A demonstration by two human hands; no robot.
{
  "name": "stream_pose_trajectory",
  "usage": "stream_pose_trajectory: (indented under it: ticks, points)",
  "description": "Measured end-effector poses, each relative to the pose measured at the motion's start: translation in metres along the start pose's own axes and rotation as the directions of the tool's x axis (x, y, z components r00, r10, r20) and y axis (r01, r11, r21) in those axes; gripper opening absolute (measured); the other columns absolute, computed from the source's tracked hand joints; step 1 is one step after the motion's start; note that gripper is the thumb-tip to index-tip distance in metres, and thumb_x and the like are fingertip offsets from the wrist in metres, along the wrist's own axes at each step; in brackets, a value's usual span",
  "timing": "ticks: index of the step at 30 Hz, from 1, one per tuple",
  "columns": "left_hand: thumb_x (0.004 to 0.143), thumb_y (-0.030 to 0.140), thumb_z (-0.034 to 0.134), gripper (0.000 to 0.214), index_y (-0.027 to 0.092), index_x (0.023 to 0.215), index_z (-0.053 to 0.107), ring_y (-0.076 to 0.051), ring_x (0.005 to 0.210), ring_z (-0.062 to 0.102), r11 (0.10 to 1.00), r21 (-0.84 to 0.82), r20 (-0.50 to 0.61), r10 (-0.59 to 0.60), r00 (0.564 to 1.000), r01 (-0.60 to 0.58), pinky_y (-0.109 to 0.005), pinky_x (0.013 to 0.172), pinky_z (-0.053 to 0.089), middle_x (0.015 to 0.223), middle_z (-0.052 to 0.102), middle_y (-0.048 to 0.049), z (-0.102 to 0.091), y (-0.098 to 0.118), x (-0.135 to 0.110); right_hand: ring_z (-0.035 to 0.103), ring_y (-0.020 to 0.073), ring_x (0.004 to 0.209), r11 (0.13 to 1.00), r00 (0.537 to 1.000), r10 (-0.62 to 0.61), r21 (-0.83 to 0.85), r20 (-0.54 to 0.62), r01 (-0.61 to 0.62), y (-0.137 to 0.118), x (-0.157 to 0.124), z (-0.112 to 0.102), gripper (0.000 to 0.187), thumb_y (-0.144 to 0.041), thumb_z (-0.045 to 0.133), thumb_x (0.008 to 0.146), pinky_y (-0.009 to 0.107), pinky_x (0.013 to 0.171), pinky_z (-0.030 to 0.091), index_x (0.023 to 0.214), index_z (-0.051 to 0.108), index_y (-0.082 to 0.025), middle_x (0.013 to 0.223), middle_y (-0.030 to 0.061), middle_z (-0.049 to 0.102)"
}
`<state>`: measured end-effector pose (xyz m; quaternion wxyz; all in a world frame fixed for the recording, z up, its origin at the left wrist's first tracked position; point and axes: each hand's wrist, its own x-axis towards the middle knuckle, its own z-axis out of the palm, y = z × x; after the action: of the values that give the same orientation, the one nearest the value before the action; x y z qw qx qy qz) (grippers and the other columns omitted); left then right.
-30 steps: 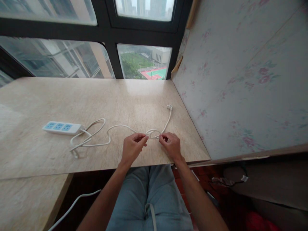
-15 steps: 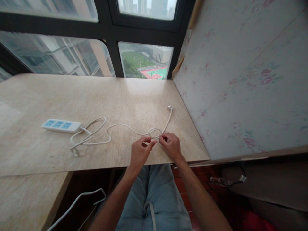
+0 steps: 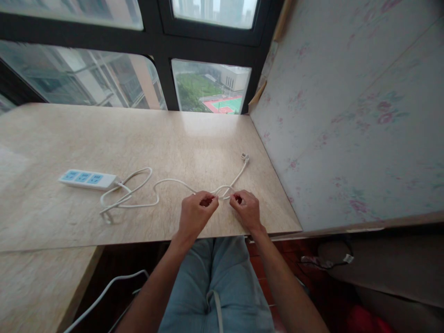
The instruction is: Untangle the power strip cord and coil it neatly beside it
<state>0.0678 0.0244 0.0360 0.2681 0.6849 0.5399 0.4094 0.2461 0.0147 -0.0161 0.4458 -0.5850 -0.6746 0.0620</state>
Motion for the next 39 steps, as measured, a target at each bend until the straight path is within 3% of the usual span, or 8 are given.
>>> stream_pose_trajectory:
  ticks: [5, 10, 15, 18, 21, 25, 31, 39]
  points:
    - [0.073, 0.035, 0.065, 0.021, 0.014, 0.070, 0.068, -0.013, 0.054, 0.061, 0.996, 0.021, 0.190, -0.087, 0.978, 0.085, -0.020, 0.049, 0.045, 0.061, 0.064, -0.0015, -0.030, 0.005, 0.025, 0.050, 0.0121, 0.062, 0.999, 1.000, -0.012, -0.049, -0.007, 0.012, 0.002, -0.001, 0.002, 0.013, -0.021, 0.061, 0.083, 0.027, 0.067, 0.036, 0.071, 0.060, -0.016, 0.066, -0.0004, 0.059]
    - [0.073, 0.040, 0.066, 0.028, 0.012, 0.073, 0.067, -0.013, 0.053, 0.061, 0.973, -0.077, 0.338, -0.178, 0.924, 0.216, -0.020, 0.047, 0.046, 0.064, 0.064, -0.0036, -0.038, 0.001, 0.037, 0.048, 0.0114, 0.060, 0.997, 1.000, -0.029, -0.067, 0.000, 0.029, 0.001, 0.000, 0.003, 0.014, -0.019, 0.060, 0.081, 0.027, 0.066, 0.034, 0.068, 0.059, -0.016, 0.064, -0.0009, 0.057]
    - [0.077, 0.043, 0.066, 0.029, 0.014, 0.079, 0.065, -0.008, 0.052, 0.055, 0.997, -0.075, 0.073, 0.019, 0.997, -0.013, -0.018, 0.048, 0.042, 0.064, 0.061, -0.0017, -0.032, 0.003, 0.012, 0.049, 0.0120, 0.062, 0.998, 0.997, 0.052, 0.020, 0.054, -0.053, 0.001, -0.001, 0.001, 0.017, -0.022, 0.060, 0.082, 0.027, 0.065, 0.035, 0.067, 0.057, -0.016, 0.065, 0.0000, 0.057]
    - [0.077, 0.040, 0.069, 0.030, 0.015, 0.093, 0.064, -0.006, 0.052, 0.051, 0.989, -0.022, 0.009, 0.145, 0.989, -0.144, -0.018, 0.051, 0.042, 0.073, 0.060, -0.0004, -0.022, 0.004, -0.007, 0.049, 0.0124, 0.062, 0.997, 0.994, 0.071, 0.033, 0.080, -0.074, 0.000, -0.001, 0.000, 0.017, -0.024, 0.059, 0.082, 0.027, 0.065, 0.036, 0.068, 0.058, -0.016, 0.066, 0.0004, 0.058]
    - [0.075, 0.041, 0.072, 0.036, 0.015, 0.099, 0.062, -0.006, 0.053, 0.052, 0.994, 0.002, 0.023, 0.106, 0.994, -0.106, -0.020, 0.054, 0.043, 0.081, 0.060, -0.0008, -0.004, 0.001, -0.017, 0.048, 0.0125, 0.062, 0.995, 0.992, 0.085, 0.044, 0.091, -0.089, -0.001, -0.001, -0.001, 0.019, -0.026, 0.059, 0.083, 0.026, 0.064, 0.036, 0.067, 0.058, -0.016, 0.065, 0.0007, 0.057]
    - [0.082, 0.035, 0.067, 0.021, 0.015, 0.086, 0.062, -0.006, 0.055, 0.052, 0.996, 0.033, -0.056, 0.081, 0.995, -0.080, -0.021, 0.058, 0.042, 0.083, 0.060, -0.0011, 0.017, -0.003, -0.018, 0.048, 0.0119, 0.061, 0.994, 0.992, 0.089, 0.060, 0.094, -0.094, 0.000, -0.001, 0.000, 0.020, -0.027, 0.059, 0.083, 0.025, 0.062, 0.036, 0.067, 0.057, -0.016, 0.064, 0.0005, 0.056]
    - [0.082, 0.033, 0.067, 0.026, 0.014, 0.098, 0.060, -0.005, 0.054, 0.052, 1.000, -0.005, -0.193, 0.005, 0.981, -0.006, -0.020, 0.055, 0.042, 0.084, 0.060, -0.0006, 0.023, -0.006, -0.018, 0.048, 0.0099, 0.058, 0.985, 0.990, 0.104, 0.127, 0.092, -0.116, 0.000, -0.001, -0.001, 0.020, -0.027, 0.060, 0.082, 0.024, 0.060, 0.036, 0.067, 0.058, -0.015, 0.063, -0.0009, 0.056]
    - [0.087, 0.024, 0.060, 0.012, 0.015, 0.088, 0.067, -0.004, 0.056, 0.051, 0.974, 0.017, -0.213, 0.223, 0.951, -0.225, -0.016, 0.055, 0.042, 0.086, 0.061, -0.0034, 0.019, -0.001, -0.011, 0.046, 0.0092, 0.055, 0.978, 0.991, 0.102, 0.174, 0.084, -0.115, -0.001, 0.000, -0.002, 0.022, -0.028, 0.060, 0.083, 0.023, 0.057, 0.036, 0.065, 0.057, -0.015, 0.061, -0.0012, 0.053]
